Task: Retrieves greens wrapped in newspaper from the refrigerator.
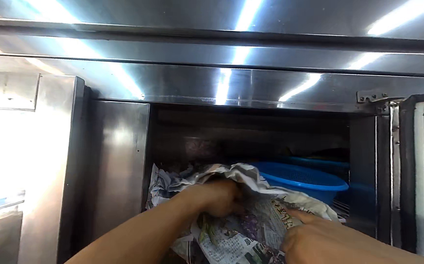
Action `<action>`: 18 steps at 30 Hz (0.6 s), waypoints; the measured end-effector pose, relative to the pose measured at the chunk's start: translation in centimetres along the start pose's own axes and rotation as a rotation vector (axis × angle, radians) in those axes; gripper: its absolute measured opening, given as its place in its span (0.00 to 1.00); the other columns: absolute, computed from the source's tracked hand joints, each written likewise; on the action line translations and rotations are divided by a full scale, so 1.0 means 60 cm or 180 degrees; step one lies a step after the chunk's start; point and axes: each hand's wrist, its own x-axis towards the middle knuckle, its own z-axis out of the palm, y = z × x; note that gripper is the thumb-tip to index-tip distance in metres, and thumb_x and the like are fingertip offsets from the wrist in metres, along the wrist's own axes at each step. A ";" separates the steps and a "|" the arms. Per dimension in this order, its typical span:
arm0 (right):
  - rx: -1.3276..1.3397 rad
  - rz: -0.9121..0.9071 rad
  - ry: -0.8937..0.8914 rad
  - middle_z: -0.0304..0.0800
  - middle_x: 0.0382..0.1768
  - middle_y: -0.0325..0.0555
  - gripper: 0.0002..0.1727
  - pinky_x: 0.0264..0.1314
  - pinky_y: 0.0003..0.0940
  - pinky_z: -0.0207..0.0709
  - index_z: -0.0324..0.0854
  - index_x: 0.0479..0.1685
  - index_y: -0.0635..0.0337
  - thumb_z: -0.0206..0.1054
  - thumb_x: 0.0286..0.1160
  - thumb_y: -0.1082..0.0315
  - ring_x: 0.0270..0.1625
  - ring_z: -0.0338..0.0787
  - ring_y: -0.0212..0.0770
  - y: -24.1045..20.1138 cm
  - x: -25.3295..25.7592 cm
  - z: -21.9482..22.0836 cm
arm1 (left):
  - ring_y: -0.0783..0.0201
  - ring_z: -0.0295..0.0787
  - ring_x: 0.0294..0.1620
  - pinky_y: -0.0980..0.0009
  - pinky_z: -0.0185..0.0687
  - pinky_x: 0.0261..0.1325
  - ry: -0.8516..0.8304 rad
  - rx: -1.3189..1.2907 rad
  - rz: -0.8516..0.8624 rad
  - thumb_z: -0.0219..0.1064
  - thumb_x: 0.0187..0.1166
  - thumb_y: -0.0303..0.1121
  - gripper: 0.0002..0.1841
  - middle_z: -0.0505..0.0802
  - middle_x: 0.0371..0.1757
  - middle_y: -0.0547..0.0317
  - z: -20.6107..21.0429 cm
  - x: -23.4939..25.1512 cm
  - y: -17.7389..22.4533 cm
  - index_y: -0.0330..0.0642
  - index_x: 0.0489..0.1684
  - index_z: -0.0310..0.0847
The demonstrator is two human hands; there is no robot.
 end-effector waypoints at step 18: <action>-0.0091 0.1665 -0.0491 0.87 0.43 0.52 0.40 0.43 0.58 0.85 0.68 0.77 0.49 0.78 0.59 0.71 0.46 0.90 0.57 -0.024 0.097 -0.099 | 0.48 0.91 0.55 0.37 0.84 0.56 0.0138 0.0507 -0.1130 0.67 0.80 0.46 0.13 0.94 0.49 0.52 0.007 -0.075 -0.033 0.51 0.49 0.92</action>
